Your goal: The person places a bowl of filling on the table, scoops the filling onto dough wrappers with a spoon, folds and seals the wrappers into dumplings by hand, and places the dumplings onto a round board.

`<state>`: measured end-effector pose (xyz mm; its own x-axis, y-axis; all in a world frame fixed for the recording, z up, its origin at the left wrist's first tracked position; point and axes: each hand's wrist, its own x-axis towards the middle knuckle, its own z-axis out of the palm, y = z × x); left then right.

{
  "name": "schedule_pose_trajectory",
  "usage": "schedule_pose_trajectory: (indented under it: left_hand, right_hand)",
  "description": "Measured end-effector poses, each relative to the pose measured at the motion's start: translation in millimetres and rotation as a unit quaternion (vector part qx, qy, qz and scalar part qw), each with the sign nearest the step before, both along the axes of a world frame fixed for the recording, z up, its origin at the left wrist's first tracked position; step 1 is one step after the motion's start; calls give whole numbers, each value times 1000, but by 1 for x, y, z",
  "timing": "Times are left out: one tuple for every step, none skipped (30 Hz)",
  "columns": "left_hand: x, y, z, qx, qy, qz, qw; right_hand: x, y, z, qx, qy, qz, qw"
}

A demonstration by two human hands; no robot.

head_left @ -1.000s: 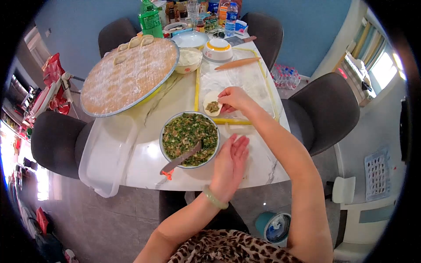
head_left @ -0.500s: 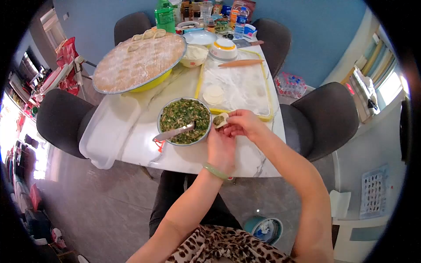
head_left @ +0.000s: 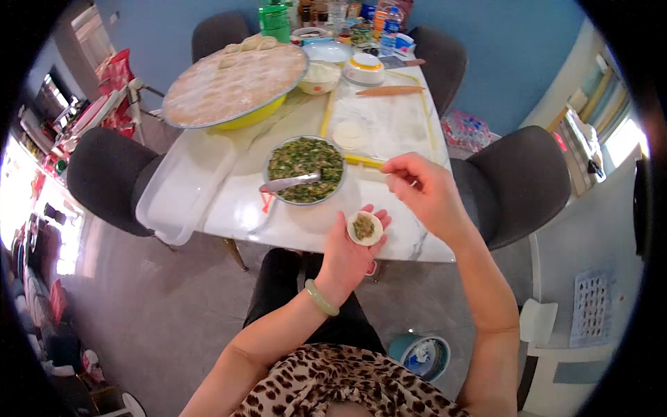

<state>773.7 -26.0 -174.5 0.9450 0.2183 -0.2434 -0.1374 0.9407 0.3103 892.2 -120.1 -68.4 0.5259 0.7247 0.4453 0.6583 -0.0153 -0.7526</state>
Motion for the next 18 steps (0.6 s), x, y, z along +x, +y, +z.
schedule_pose_trajectory:
  left_hand:
    - [-9,0,5,-13,-2,-1,1000]
    - [-17,2,7,-26,-5,-3,1000]
    - [-25,4,6,0,-5,-4,1000]
    - [-34,6,7,-1,-6,1,1000]
    - [-42,8,9,20,1,-1,1000]
    - [-48,11,10,40,8,-5,999]
    - [-55,18,9,37,8,-5,999]
    - [-62,25,7,15,1,-20,1000]
    - [-70,31,7,-9,-4,-37,999]
    - [-78,38,7,-25,-39,-31,998]
    - [-85,44,6,-18,-21,-27,999]
    - [-91,51,14,-11,-4,-24,1000]
    - [-96,57,13,2,7,-23,1000]
    - [-101,62,14,-5,11,-25,1000]
    - [-106,67,15,1,9,-20,1000]
    - [-110,72,17,7,6,-16,1000]
    - [-112,75,20,7,16,-11,1000]
    - [-115,78,20,2,12,-16,1000]
  right_hand:
    - [-13,12,8,-34,-32,25,999]
    - [-27,25,17,-68,-64,48,994]
    - [-40,40,24,-87,-144,58,984]
    - [-47,54,22,-87,-146,64,983]
    - [-51,68,16,-71,-213,54,973]
    - [-55,81,11,-55,-279,43,958]
    - [-56,93,8,-119,-304,23,945]
    - [-57,101,7,-123,-303,25,945]
    - [-60,108,8,-149,-325,11,934]
    - [-63,113,7,-177,-344,-1,922]
    - [-65,116,5,-188,-336,2,923]
    - [-66,120,3,-188,-354,-22,916]
    - [-66,124,1,-185,-373,-47,908]
    - [-65,125,2,-192,-369,-45,908]
    - [-62,123,7,-180,-369,-53,910]
    - [-60,119,12,-169,-369,-62,912]
    - [-59,115,22,-177,-369,-63,910]
    - [-57,110,35,-178,-335,-89,921]
